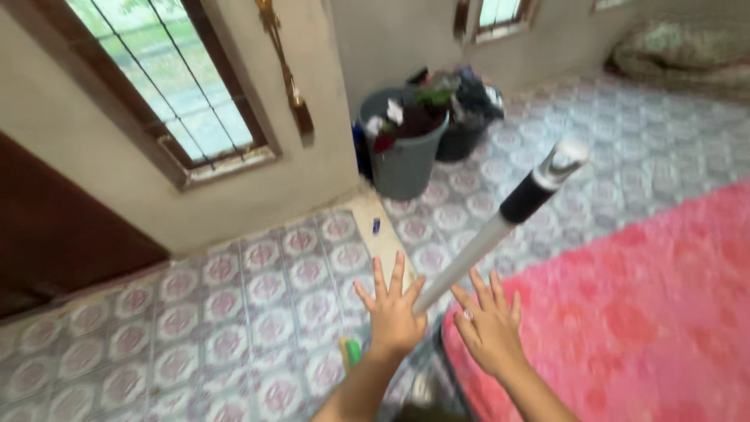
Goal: The person uses a long-handled broom to sweep debris and dust across a tiled floor, moving the broom around a mattress and a tire containing toys.
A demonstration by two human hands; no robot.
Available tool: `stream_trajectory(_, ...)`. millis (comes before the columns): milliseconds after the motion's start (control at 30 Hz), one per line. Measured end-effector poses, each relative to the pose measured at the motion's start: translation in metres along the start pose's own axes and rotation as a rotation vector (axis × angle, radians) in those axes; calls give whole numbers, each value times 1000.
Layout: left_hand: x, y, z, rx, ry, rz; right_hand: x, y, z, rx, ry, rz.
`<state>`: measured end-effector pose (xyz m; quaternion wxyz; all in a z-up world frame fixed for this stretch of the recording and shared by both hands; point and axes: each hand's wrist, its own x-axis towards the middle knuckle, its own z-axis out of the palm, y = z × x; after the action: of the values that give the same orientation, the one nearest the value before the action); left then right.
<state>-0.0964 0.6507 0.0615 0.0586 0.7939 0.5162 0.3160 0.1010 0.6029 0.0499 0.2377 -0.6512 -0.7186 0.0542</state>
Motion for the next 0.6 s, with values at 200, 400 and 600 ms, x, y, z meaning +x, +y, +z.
stream_trajectory(200,84,-17,24,37,7,71,93,40,11,-32,67,8)
stream_trajectory(400,159,-18,47,56,27,132,159,61,4,-53,42,49)
stream_trajectory(600,255,-29,87,-69,-1,278,218,98,22,-108,130,158)
